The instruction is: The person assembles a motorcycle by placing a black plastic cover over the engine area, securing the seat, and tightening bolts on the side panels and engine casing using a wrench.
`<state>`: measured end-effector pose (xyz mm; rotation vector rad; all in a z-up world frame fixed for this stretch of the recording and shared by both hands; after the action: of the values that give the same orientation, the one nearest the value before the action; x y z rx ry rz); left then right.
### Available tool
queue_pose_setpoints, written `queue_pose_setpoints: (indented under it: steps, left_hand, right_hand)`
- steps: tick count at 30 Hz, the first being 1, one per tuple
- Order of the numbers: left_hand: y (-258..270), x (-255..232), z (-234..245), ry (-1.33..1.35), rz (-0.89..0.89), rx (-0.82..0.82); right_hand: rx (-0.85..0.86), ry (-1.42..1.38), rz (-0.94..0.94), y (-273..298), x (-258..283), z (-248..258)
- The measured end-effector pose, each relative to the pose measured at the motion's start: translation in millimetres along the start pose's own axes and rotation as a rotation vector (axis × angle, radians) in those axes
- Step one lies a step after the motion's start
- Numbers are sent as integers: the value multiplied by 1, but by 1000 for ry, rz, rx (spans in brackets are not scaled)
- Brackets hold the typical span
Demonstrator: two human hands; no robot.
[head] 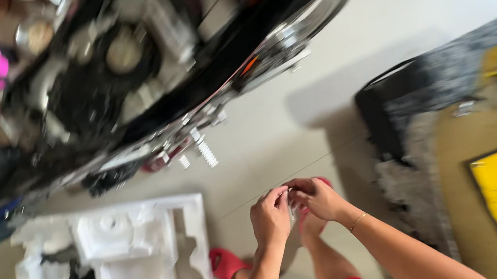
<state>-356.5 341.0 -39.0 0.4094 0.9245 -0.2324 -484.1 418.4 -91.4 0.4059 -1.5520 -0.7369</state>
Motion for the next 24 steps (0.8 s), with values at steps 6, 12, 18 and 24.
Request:
queue_pose_setpoints:
  steps: [6, 12, 18, 24]
  left_hand:
    - [-4, -161, -53, 52, -120, 99]
    - [-27, -248, -50, 67, -217, 23]
    - [-108, -290, 44, -269, -548, -300]
    - [-206, -274, 75, -710, -524, -150]
  right_hand:
    - [-79, -143, 67, 75, 66, 124]
    - [-130, -330, 51, 107, 108, 188]
    - [-194, -433, 82, 110, 145, 198]
    - [-318, -436, -29, 85, 186, 180]
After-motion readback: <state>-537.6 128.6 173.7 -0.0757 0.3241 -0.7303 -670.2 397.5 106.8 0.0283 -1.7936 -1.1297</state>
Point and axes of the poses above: each hand's wrist, its own y-axis away from the middle knuckle, its own z-axis out of the back of the hand, x = y × z, the point moved 6 cm from there along -y, towards the middle knuckle, and after that the axes turned 4 degrees about -x, right-handed, at the moved point
